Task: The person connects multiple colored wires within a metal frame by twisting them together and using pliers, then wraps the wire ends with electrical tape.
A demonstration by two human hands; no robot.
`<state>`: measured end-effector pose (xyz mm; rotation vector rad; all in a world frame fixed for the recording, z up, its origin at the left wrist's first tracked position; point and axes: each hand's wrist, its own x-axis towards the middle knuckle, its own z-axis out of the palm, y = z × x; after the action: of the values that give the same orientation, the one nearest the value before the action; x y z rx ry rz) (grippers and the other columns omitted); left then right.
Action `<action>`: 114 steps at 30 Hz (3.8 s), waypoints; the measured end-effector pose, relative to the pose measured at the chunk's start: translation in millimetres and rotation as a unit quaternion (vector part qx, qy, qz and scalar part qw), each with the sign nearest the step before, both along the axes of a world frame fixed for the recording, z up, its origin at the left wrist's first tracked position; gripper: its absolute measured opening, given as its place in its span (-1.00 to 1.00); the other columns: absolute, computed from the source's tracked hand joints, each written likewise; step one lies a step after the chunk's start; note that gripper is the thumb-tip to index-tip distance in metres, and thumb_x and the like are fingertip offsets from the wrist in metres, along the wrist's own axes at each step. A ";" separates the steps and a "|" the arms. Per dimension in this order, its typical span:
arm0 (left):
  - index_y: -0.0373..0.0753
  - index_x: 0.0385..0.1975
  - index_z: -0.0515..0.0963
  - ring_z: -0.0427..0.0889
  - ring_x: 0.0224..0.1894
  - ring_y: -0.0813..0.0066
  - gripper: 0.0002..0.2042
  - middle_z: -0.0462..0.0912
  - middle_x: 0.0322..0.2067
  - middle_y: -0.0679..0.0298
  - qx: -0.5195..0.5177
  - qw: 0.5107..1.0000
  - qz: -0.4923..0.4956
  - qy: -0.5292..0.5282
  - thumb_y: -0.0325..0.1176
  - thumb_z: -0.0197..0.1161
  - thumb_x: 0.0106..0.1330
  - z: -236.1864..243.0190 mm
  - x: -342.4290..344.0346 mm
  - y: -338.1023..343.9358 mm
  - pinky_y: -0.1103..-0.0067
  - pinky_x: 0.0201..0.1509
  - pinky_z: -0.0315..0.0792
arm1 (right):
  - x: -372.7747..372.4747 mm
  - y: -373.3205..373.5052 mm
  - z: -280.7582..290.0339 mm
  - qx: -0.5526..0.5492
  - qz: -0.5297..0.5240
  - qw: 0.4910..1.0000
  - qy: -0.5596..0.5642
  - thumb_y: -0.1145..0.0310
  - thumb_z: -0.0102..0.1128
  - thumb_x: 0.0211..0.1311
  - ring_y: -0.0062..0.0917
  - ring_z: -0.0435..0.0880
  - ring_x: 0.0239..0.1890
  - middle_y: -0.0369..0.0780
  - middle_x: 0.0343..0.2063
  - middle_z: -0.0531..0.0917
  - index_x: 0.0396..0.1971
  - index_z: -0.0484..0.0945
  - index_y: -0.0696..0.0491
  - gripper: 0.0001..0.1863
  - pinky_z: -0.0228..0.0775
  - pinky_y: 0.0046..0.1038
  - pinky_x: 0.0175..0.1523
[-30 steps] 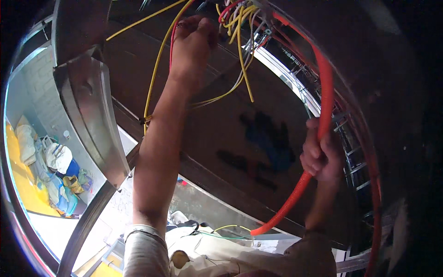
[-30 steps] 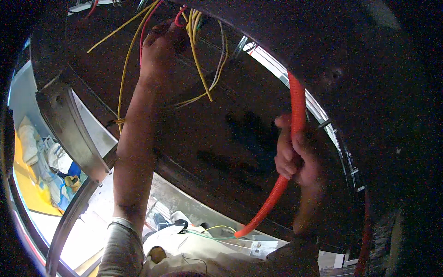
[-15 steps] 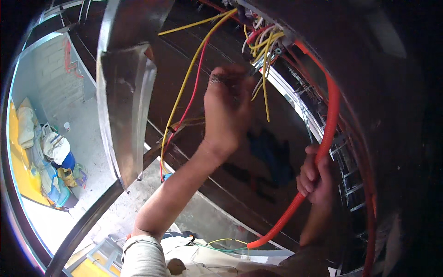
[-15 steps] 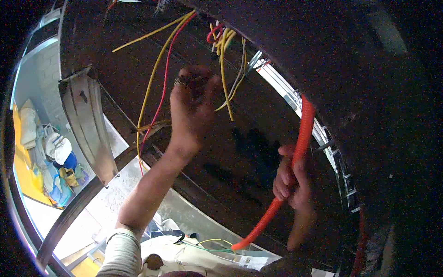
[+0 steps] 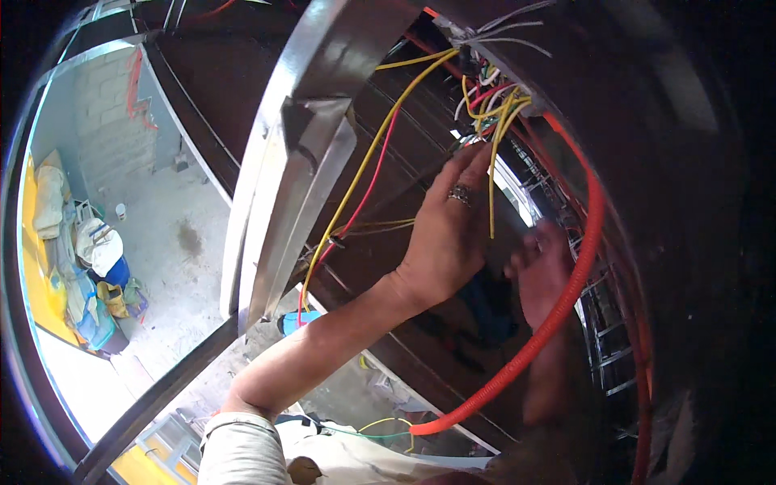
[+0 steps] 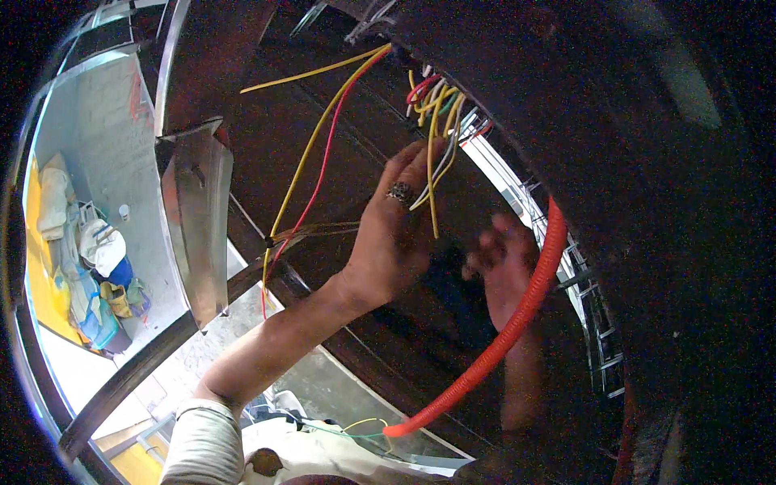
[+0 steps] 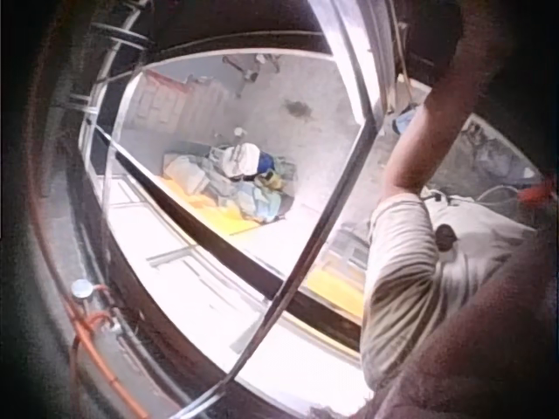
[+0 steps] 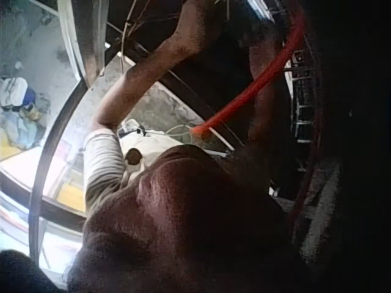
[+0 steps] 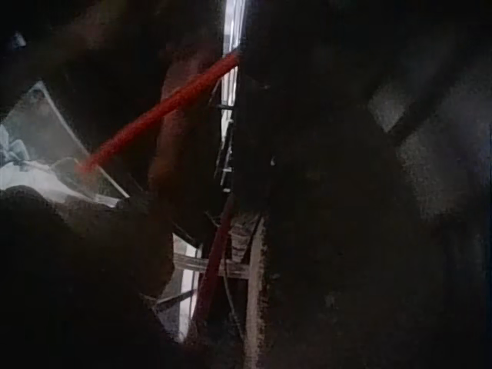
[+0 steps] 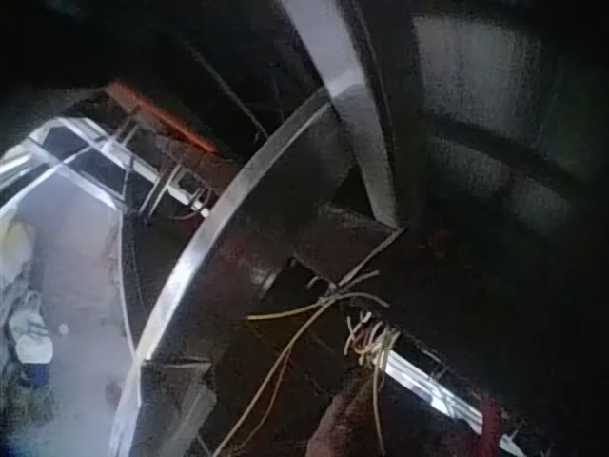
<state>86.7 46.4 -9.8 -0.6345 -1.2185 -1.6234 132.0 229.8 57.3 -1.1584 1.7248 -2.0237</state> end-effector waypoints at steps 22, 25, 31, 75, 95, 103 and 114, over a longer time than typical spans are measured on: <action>-0.27 0.01 0.45 0.54 -0.14 -0.06 -0.57 0.52 -0.13 0.02 -0.079 0.990 0.110 -0.032 -0.60 0.19 0.07 -35.7 -31.0 -22.0 0.24 -0.11 0.45 | -80.5 -76.7 20.0 0.178 -0.439 0.750 0.462 0.45 0.13 0.37 -0.62 0.64 -0.20 -0.22 -0.24 0.70 -0.14 0.56 0.19 -0.84 0.46 -0.56 -0.04; -0.24 0.01 0.44 0.55 -0.17 -0.10 -0.61 0.51 -0.17 0.02 -0.017 0.991 0.132 -0.031 -0.58 0.20 0.12 -22.2 -27.8 -20.7 0.25 -0.16 0.49 | -83.3 -56.9 24.8 0.283 -0.505 0.633 0.514 0.49 0.12 0.34 -0.59 0.67 -0.19 -0.20 -0.25 0.70 -0.17 0.56 0.19 -0.86 0.49 -0.55 -0.03; -0.21 0.11 0.41 0.57 -0.12 -0.08 -0.54 0.51 -0.09 0.02 0.069 0.993 -0.056 -0.083 -0.55 0.23 0.16 -19.7 -32.7 -19.4 0.26 -0.12 0.51 | -96.0 -57.5 25.6 0.210 -0.436 0.690 0.538 0.53 0.14 0.31 -0.60 0.68 -0.19 -0.20 -0.30 0.70 -0.18 0.55 0.18 -0.87 0.49 -0.56 -0.01; -0.29 -0.06 0.44 0.63 -0.28 0.56 -0.80 0.60 -0.29 0.23 0.148 0.989 -0.014 0.014 -0.62 -0.01 0.39 7.3 -71.8 -39.9 0.63 -0.16 0.49 | -93.6 -44.7 -20.2 0.135 -0.384 0.763 0.503 0.57 0.24 0.27 -0.72 0.58 -0.22 -0.29 -0.22 0.60 -0.05 0.47 0.13 -0.73 0.43 -0.67 -0.15; -0.34 -0.30 0.60 0.73 -0.27 0.34 -0.91 0.73 -0.23 0.12 0.010 0.998 0.046 0.045 -0.58 0.31 0.21 -8.1 -49.1 -37.1 0.53 -0.19 0.55 | -82.9 -87.2 -1.0 -0.003 -0.375 0.846 0.379 0.55 0.20 0.29 -0.56 0.69 -0.32 -0.18 -0.30 0.65 -0.26 0.46 0.16 -0.90 0.60 -0.54 -0.21; -0.29 -0.24 0.66 0.70 -0.36 0.23 -0.82 0.73 -0.27 0.19 -0.053 0.988 0.109 0.093 -0.54 0.37 0.14 -12.2 -53.3 -42.0 0.47 -0.34 0.52 | -90.2 -81.5 0.0 0.009 -0.380 0.824 0.421 0.57 0.10 0.35 -0.54 0.70 -0.29 -0.12 -0.24 0.68 -0.21 0.57 0.20 -0.90 0.62 -0.52 -0.22; -0.32 -0.17 0.60 0.73 -0.35 0.33 -0.79 0.70 -0.33 0.08 -0.017 0.996 0.073 0.037 -0.44 0.36 0.22 -9.0 -54.0 -35.2 0.49 -0.30 0.55 | -67.7 -78.9 -31.8 0.098 -0.339 0.835 0.422 0.52 0.08 0.38 -0.47 0.63 0.01 -0.12 -0.06 0.63 -0.01 0.48 0.20 -0.77 0.44 -0.46 0.13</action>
<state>32.7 11.3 -18.9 -0.6078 -1.2122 -1.4470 64.4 150.8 25.6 -1.6847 3.0557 -1.6137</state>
